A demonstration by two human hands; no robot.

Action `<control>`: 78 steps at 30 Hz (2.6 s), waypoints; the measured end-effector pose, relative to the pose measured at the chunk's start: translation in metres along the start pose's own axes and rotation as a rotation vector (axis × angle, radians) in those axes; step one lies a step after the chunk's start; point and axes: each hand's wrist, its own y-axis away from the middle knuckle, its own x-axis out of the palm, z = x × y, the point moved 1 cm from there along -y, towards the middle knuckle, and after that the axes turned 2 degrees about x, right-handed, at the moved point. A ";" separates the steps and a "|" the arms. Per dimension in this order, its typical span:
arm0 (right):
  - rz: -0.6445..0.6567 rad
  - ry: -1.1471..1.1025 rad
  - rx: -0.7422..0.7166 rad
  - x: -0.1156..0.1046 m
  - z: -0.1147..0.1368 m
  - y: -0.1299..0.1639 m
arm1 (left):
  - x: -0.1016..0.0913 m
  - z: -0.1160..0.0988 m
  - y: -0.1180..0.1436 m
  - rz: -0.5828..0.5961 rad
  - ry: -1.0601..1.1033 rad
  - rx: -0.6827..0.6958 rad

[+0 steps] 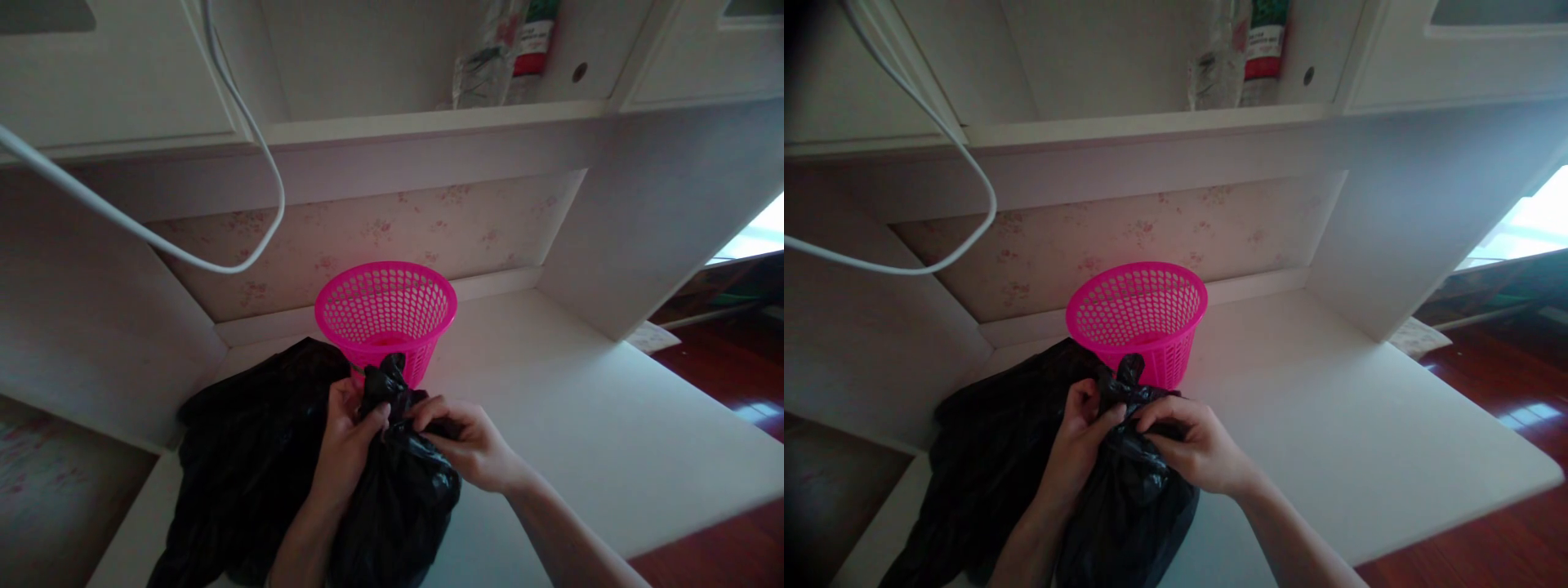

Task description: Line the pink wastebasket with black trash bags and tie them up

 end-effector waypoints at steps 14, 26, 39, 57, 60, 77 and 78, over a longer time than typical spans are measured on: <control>-0.164 0.289 -0.135 0.005 0.004 -0.011 | -0.008 -0.013 0.013 0.504 -0.261 0.060; -0.263 -0.108 0.149 -0.017 -0.010 -0.001 | -0.001 -0.010 0.013 0.385 -0.281 0.131; -0.228 0.129 -0.010 -0.011 0.006 -0.012 | -0.002 -0.003 0.014 0.473 -0.478 0.069; -0.148 0.018 0.254 0.009 0.020 0.026 | -0.003 0.016 0.015 0.102 -0.253 0.154; -0.199 0.379 0.171 0.010 0.019 0.018 | -0.004 0.007 0.019 0.237 -0.309 0.175; -0.219 0.999 -0.159 0.015 -0.010 0.001 | -0.006 0.008 0.043 0.375 -0.706 0.619; -0.194 0.932 -0.150 0.015 -0.007 0.001 | -0.006 0.008 0.043 0.375 -0.710 0.638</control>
